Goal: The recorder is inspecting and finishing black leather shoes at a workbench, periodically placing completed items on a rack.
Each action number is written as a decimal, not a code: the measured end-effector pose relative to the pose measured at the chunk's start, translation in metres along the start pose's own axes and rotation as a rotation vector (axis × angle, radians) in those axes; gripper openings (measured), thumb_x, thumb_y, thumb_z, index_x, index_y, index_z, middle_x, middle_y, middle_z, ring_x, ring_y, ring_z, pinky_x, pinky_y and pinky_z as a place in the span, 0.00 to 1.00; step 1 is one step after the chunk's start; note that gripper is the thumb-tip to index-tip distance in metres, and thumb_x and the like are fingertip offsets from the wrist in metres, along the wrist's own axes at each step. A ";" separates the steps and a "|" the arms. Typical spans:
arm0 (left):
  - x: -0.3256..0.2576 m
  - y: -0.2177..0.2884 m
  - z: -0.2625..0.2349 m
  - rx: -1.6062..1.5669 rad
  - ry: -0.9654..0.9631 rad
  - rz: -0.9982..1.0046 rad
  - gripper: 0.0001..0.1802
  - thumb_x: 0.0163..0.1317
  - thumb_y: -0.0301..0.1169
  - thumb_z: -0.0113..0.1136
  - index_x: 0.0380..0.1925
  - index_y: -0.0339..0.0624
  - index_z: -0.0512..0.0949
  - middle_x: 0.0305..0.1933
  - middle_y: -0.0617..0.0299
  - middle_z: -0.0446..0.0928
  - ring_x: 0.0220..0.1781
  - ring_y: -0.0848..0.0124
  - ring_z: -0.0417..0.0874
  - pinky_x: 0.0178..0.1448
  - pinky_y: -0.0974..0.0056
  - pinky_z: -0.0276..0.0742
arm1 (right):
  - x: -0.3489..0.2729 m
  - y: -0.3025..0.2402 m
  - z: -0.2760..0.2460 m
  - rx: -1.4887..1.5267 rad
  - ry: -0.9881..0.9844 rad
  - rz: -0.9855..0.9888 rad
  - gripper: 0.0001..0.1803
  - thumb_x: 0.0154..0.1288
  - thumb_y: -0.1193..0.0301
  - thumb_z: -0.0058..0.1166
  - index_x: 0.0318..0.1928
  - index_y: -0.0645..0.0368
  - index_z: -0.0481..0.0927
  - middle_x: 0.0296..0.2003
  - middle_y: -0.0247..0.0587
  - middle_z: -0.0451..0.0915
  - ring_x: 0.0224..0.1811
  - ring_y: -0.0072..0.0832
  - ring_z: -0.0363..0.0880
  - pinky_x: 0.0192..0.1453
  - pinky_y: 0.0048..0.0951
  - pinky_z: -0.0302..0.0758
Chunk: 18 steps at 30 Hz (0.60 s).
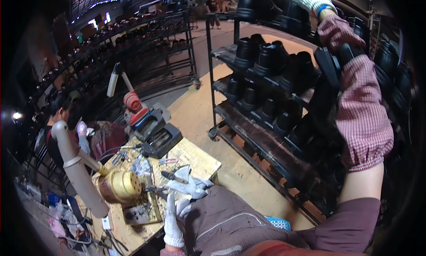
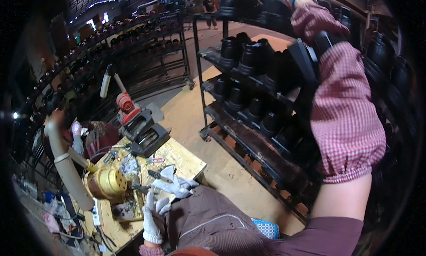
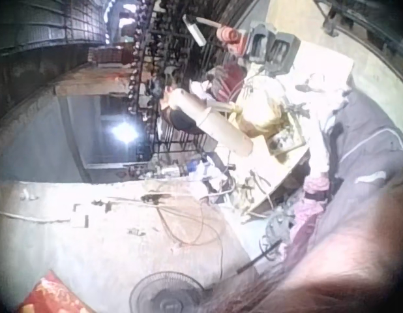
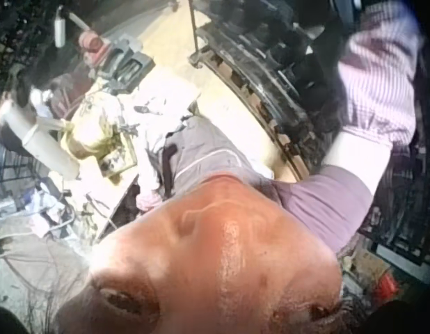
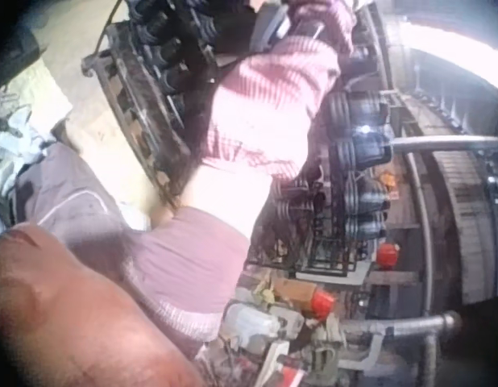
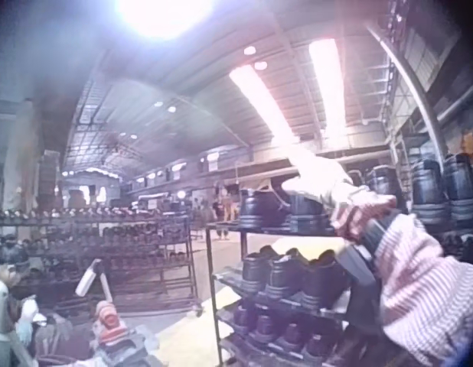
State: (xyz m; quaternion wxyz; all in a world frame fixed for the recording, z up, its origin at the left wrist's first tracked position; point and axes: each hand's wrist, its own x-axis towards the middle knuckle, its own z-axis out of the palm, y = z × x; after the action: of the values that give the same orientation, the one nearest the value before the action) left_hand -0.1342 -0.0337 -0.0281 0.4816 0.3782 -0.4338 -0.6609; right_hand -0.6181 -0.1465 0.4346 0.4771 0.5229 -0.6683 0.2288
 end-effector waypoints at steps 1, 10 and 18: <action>-0.005 0.004 0.003 0.021 -0.025 0.049 0.53 0.73 0.70 0.40 0.83 0.42 0.45 0.76 0.46 0.66 0.73 0.57 0.72 0.71 0.56 0.71 | 0.004 -0.010 0.001 0.003 -0.259 0.170 0.35 0.57 0.52 0.69 0.62 0.57 0.80 0.60 0.53 0.82 0.63 0.48 0.80 0.67 0.45 0.75; -0.032 0.002 0.042 -0.245 -0.201 0.080 0.57 0.72 0.67 0.48 0.82 0.36 0.41 0.81 0.49 0.56 0.77 0.58 0.67 0.78 0.56 0.63 | -0.217 -0.160 -0.041 0.753 0.162 -0.507 0.19 0.59 0.70 0.74 0.51 0.59 0.86 0.39 0.44 0.87 0.37 0.38 0.88 0.41 0.30 0.82; -0.075 -0.038 -0.037 -0.715 0.466 0.035 0.70 0.49 0.90 0.36 0.75 0.41 0.63 0.70 0.41 0.72 0.67 0.46 0.76 0.75 0.43 0.71 | -0.386 -0.255 -0.080 1.544 -0.898 -0.903 0.32 0.67 0.54 0.67 0.62 0.63 0.80 0.59 0.59 0.82 0.55 0.52 0.86 0.53 0.41 0.83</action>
State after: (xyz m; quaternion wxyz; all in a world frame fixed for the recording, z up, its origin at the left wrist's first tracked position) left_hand -0.0930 0.0366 -0.0704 0.6786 0.3193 -0.0633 -0.6584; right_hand -0.3532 0.0147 0.0824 -0.2475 0.9324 -0.1936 0.1787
